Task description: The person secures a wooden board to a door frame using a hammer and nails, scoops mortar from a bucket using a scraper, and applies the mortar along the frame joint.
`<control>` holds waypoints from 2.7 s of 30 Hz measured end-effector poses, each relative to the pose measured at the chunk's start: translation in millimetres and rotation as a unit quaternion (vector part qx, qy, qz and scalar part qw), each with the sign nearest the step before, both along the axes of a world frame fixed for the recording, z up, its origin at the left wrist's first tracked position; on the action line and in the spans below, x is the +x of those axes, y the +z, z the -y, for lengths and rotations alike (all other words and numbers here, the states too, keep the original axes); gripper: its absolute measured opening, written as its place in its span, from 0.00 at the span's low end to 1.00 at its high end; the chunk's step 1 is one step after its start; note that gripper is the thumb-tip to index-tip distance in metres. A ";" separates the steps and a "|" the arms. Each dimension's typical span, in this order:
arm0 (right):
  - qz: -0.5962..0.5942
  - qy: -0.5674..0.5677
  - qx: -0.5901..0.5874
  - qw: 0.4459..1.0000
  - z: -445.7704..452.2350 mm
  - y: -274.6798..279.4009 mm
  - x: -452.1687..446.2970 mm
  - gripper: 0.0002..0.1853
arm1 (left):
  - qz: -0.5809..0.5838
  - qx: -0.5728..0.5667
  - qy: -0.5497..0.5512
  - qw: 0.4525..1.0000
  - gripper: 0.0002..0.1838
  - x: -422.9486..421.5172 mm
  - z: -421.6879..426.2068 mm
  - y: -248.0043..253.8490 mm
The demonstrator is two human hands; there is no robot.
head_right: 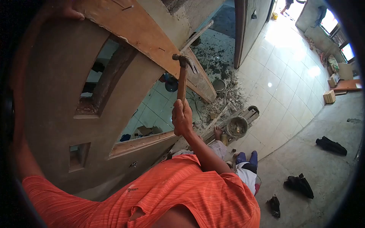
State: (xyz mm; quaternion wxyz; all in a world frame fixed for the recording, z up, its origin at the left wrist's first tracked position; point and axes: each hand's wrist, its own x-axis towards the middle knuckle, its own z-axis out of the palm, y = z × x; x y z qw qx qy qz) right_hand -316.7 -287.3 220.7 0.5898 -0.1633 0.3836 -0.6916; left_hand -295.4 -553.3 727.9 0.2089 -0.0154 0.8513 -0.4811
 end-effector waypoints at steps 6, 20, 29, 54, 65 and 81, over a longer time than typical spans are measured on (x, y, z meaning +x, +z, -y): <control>0.052 -0.008 0.016 0.998 8.7 3.5 10.2 0.19 | 0.001 -0.001 0.000 1.000 0.50 0.3 0.5 0.1; -0.542 -0.037 0.009 0.839 4.3 -10.8 -14.6 0.26 | -0.008 -0.004 -0.003 1.000 0.50 3.9 -2.1 1.4; -0.621 0.010 0.013 0.783 26.4 -6.9 -34.3 0.29 | -0.012 0.001 -0.013 1.000 0.50 0.5 2.6 3.9; -0.593 0.000 0.012 0.805 33.8 -3.6 -39.3 0.28 | -0.007 0.004 -0.025 1.000 0.50 6.0 0.6 7.5; -0.151 -0.013 -0.023 0.988 19.1 -20.5 4.8 0.19 | -0.011 -0.004 -0.039 0.999 0.50 6.9 3.0 2.1; -0.080 -0.100 -0.035 0.991 38.8 0.7 73.5 0.17 | 0.048 -0.016 -0.115 0.992 0.53 -10.2 28.8 6.2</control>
